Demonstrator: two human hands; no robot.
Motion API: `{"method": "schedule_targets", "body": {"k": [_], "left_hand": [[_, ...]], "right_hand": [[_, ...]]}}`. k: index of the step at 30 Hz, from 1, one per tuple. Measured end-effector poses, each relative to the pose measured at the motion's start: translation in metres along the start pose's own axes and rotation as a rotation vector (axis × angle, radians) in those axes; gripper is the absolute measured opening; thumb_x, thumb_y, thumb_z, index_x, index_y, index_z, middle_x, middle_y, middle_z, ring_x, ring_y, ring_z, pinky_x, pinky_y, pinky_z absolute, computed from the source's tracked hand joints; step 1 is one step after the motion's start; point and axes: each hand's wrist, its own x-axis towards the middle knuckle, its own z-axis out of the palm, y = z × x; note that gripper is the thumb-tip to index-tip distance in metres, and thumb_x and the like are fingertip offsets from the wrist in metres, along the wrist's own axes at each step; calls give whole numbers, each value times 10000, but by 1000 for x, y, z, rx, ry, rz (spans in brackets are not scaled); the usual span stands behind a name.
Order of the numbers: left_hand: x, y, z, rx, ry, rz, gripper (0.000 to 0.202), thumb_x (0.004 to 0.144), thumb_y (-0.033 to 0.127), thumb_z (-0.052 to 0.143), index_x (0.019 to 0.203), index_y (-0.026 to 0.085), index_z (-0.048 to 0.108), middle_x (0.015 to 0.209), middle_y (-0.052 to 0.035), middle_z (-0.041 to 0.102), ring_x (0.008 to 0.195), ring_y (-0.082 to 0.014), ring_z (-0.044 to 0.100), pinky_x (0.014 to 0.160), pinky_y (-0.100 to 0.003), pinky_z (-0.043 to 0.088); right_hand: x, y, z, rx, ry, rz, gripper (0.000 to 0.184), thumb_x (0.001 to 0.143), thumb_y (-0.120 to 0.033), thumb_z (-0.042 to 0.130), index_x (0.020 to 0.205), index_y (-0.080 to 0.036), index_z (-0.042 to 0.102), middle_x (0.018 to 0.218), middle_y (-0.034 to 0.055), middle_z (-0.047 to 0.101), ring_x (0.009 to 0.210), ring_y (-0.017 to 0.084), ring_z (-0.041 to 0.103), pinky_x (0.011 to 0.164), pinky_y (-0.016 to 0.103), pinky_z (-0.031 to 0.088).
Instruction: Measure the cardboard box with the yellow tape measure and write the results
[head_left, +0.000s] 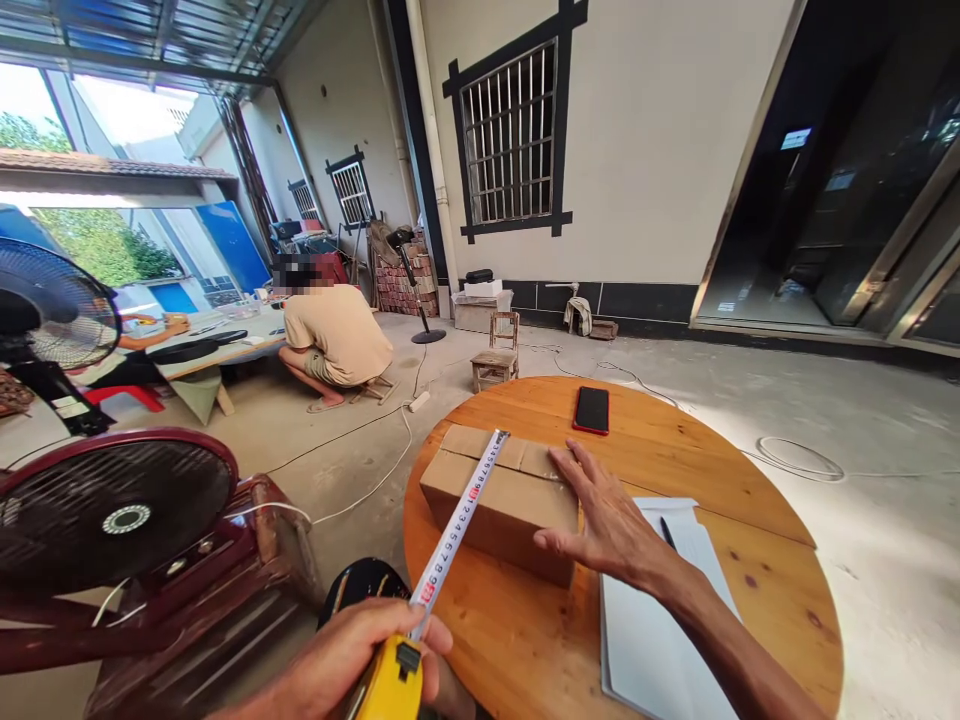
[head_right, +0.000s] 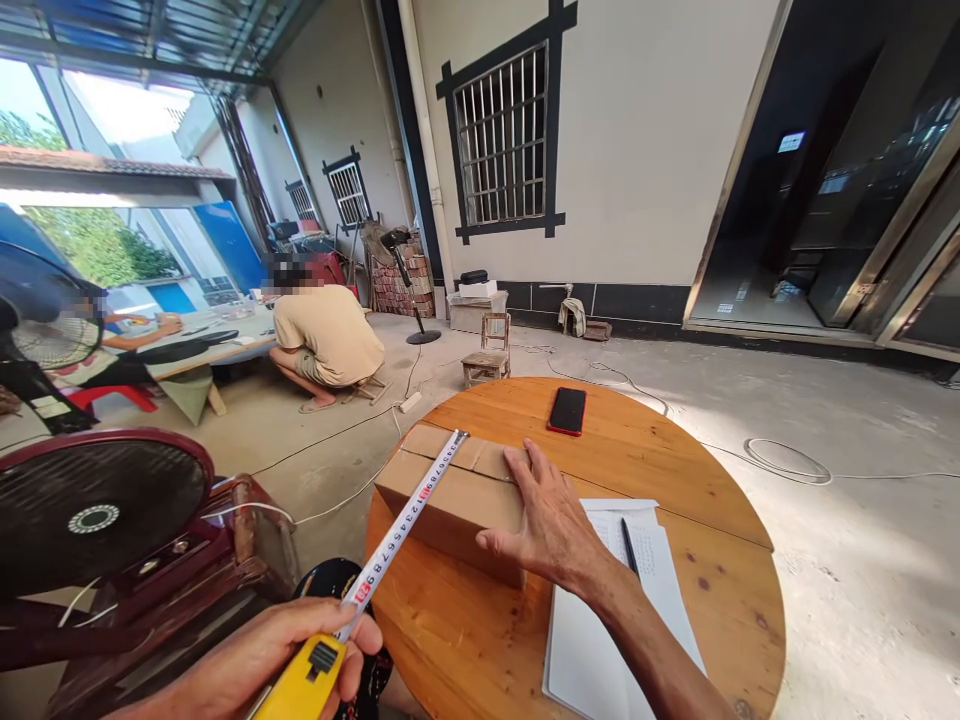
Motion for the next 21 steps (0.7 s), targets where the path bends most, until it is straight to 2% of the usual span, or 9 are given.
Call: {"method": "schedule_targets", "body": {"k": [5, 9, 12, 15, 18, 21], "left_hand": [[1, -2, 0, -23, -11, -32, 285, 709, 372, 597, 756, 109, 697, 588, -66, 625, 422, -115, 505, 398, -198, 350], [1, -5, 0, -45, -16, -25, 294, 691, 389, 614, 745, 111, 694, 579, -64, 623, 413, -116, 500, 393, -203, 355], [-1, -6, -2, -34, -17, 79, 289, 714, 389, 603, 752, 116, 689, 576, -61, 621, 435, -128, 515, 413, -213, 375], [-5, -5, -7, -47, -49, 198, 294, 762, 398, 581, 795, 125, 685, 597, -54, 622, 463, -137, 532, 439, -222, 392], [-8, -5, -12, -88, -110, 208, 303, 785, 408, 562, 831, 133, 680, 616, -46, 620, 454, -143, 536, 433, -235, 399], [-7, -7, -14, -87, -140, 175, 311, 803, 402, 533, 824, 127, 678, 612, -54, 622, 437, -138, 530, 426, -231, 393]], "right_hand": [[-3, 1, -2, 18, -21, -11, 987, 628, -683, 603, 1431, -226, 258, 1516, 172, 134, 1338, 364, 261, 1019, 504, 306], [-4, 0, 0, 30, -21, -8, 996, 621, -662, 623, 1432, -215, 257, 1514, 174, 144, 1330, 360, 281, 1019, 495, 321], [-2, -1, 1, 54, 17, 3, 957, 636, -643, 617, 1414, -183, 305, 1491, 179, 208, 1332, 351, 287, 1039, 484, 313], [4, 4, -4, 146, 21, 90, 942, 647, -655, 603, 1407, -168, 333, 1461, 177, 285, 1316, 352, 322, 1035, 493, 321], [14, 18, -13, 371, -97, 236, 878, 693, -689, 544, 1397, -198, 357, 1374, 167, 434, 1227, 346, 446, 961, 511, 392], [25, 32, -18, 626, -314, 302, 690, 772, -702, 423, 1283, -245, 502, 1249, 115, 566, 1112, 297, 545, 844, 455, 479]]}}
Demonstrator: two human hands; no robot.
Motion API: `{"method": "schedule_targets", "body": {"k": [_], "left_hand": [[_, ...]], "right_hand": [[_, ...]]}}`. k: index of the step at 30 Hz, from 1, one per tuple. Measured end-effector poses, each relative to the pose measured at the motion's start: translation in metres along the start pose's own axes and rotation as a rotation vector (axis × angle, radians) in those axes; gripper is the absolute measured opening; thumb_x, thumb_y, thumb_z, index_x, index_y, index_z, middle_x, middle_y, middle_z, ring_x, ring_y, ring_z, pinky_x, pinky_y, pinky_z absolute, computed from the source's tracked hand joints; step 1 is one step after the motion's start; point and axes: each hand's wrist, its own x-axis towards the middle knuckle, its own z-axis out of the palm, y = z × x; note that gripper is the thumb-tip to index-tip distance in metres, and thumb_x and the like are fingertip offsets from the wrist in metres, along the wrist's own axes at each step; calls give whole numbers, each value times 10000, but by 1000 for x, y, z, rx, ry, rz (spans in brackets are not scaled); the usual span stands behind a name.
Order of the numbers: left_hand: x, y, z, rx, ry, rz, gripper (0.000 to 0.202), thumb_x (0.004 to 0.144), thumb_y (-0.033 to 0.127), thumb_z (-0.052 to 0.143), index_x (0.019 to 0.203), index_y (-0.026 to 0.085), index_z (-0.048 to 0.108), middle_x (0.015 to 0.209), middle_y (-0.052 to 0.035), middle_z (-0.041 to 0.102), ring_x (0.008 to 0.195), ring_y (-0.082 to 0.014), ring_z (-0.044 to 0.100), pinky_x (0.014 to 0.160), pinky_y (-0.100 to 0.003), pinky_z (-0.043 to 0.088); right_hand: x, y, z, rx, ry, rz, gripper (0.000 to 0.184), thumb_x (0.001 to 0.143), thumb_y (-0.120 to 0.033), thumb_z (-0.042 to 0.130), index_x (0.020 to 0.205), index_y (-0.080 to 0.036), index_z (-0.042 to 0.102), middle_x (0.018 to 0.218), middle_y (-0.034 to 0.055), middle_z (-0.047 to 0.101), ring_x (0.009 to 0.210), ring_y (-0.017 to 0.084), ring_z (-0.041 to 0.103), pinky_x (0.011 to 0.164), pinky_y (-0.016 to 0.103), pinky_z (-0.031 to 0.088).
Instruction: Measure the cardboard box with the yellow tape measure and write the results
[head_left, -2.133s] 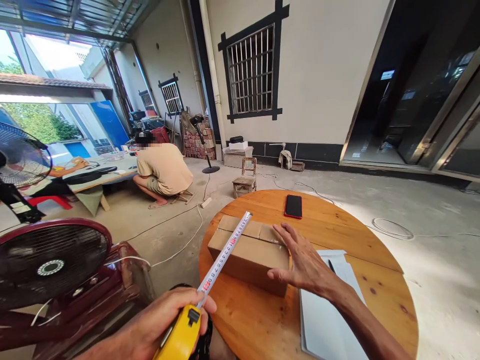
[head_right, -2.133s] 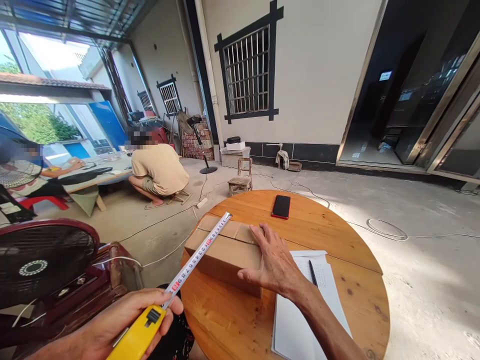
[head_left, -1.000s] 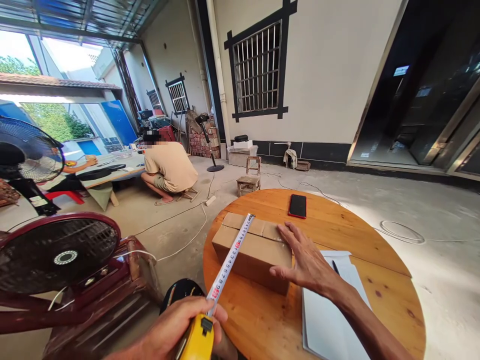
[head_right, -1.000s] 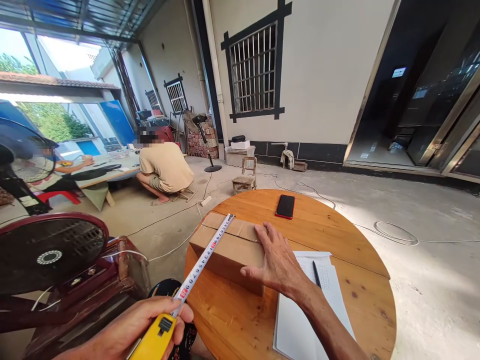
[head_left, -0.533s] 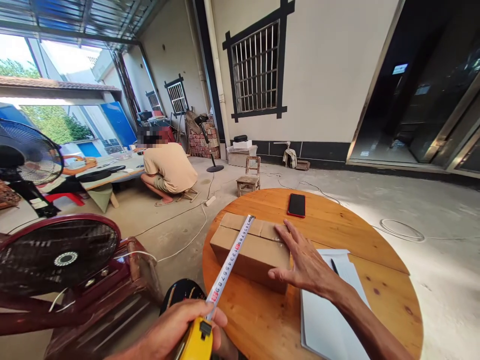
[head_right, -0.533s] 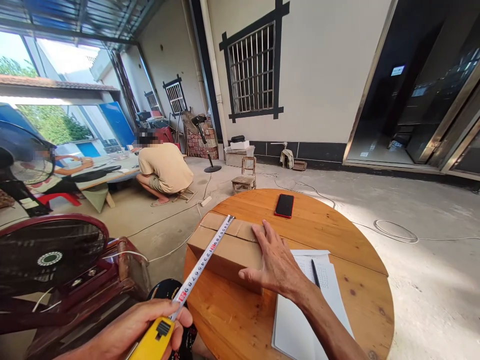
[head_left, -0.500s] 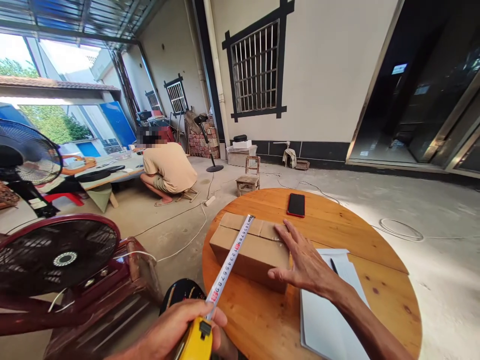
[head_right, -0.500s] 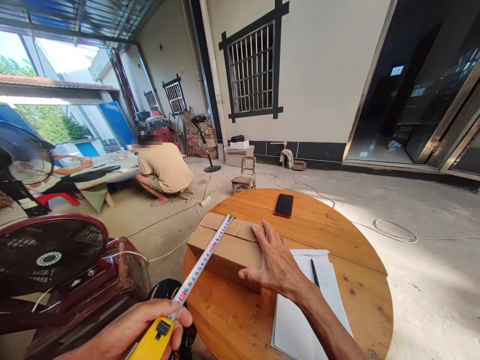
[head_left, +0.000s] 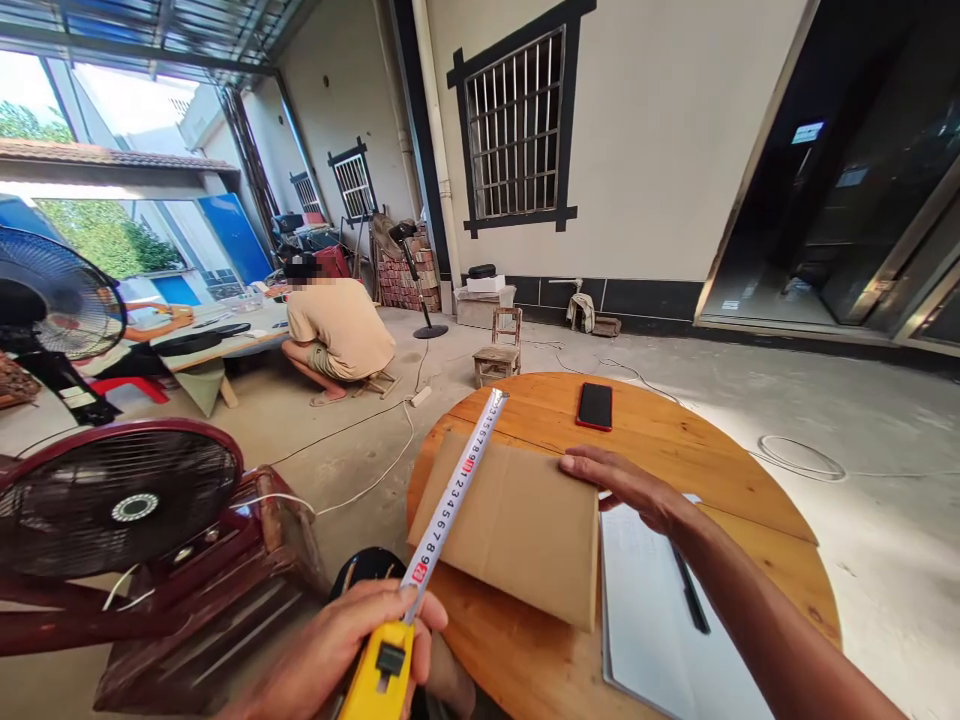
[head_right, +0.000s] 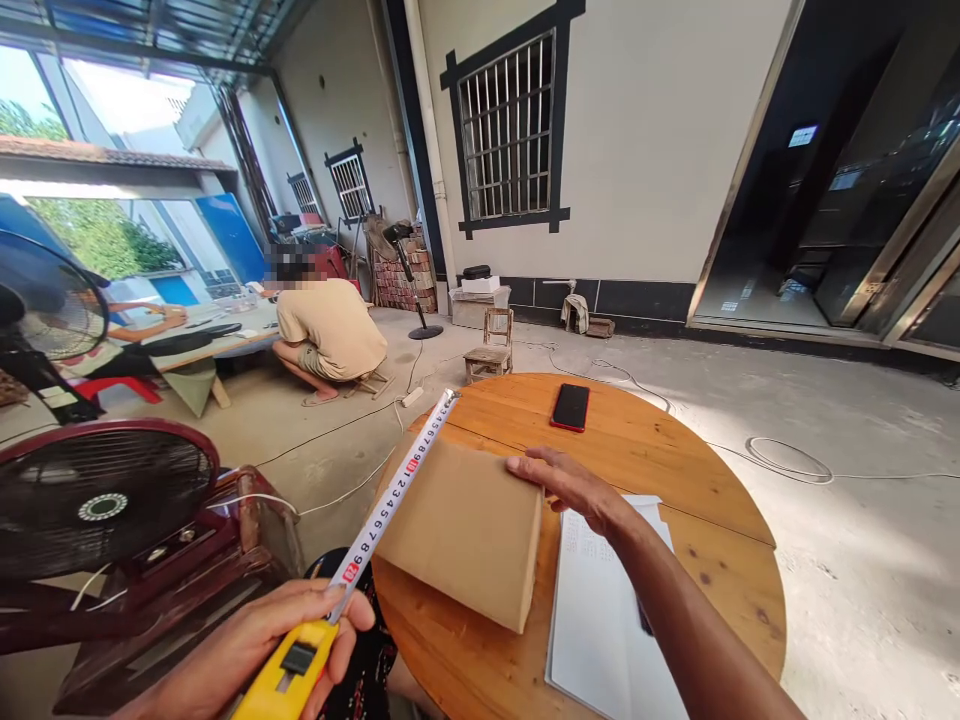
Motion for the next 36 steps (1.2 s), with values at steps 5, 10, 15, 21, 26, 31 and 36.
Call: {"method": "schedule_targets", "body": {"k": [5, 10, 15, 21, 26, 31, 36], "left_hand": [[7, -9, 1, 28, 11, -67, 303, 798, 369, 517, 777, 114, 679, 584, -66, 615, 424, -120, 510, 419, -207, 359], [10, -10, 6, 36, 34, -134, 281, 779, 349, 523, 737, 117, 675, 551, -54, 600, 439, -118, 508, 442, -201, 357], [13, -12, 8, 40, 54, -187, 270, 776, 350, 532, 738, 120, 669, 547, -40, 600, 440, -106, 490, 451, -192, 341], [18, -15, 7, 55, 83, -237, 267, 760, 343, 544, 737, 110, 672, 550, -35, 591, 435, -96, 477, 445, -187, 331], [14, -14, 7, 31, 56, -256, 289, 766, 358, 545, 756, 101, 677, 565, -47, 601, 439, -94, 483, 443, -182, 338], [11, -11, 9, -11, 46, -239, 318, 783, 372, 528, 778, 95, 683, 572, -50, 609, 412, -96, 488, 425, -188, 346], [12, -11, 13, -45, 38, -252, 298, 773, 361, 536, 785, 100, 679, 587, -49, 615, 424, -113, 511, 442, -209, 368]], "right_hand": [[10, 10, -1, 70, -41, 87, 610, 783, -717, 375, 1150, -289, 606, 1195, 67, 613, 1052, 266, 568, 799, 426, 486], [15, 24, 6, 141, -37, 16, 559, 800, -673, 419, 1141, -272, 602, 1219, 59, 600, 1104, 270, 541, 848, 447, 451], [19, 33, 12, 189, -17, -21, 520, 805, -639, 455, 1075, -225, 617, 1123, 69, 642, 1060, 272, 558, 865, 440, 428], [13, 31, 16, 180, 50, -73, 506, 803, -624, 470, 1036, -201, 620, 1083, 68, 651, 1029, 272, 567, 886, 426, 413], [10, 31, 18, 142, 147, -78, 561, 797, -620, 475, 1125, -179, 587, 1166, 91, 622, 1099, 292, 543, 938, 441, 399], [1, 33, 19, 92, 242, -55, 671, 779, -588, 521, 1269, -130, 498, 1255, 136, 568, 1188, 300, 491, 1010, 445, 353], [-12, 31, 21, 87, 203, -144, 628, 795, -574, 506, 1260, -151, 501, 1258, 124, 569, 1177, 281, 511, 999, 429, 385]]}}
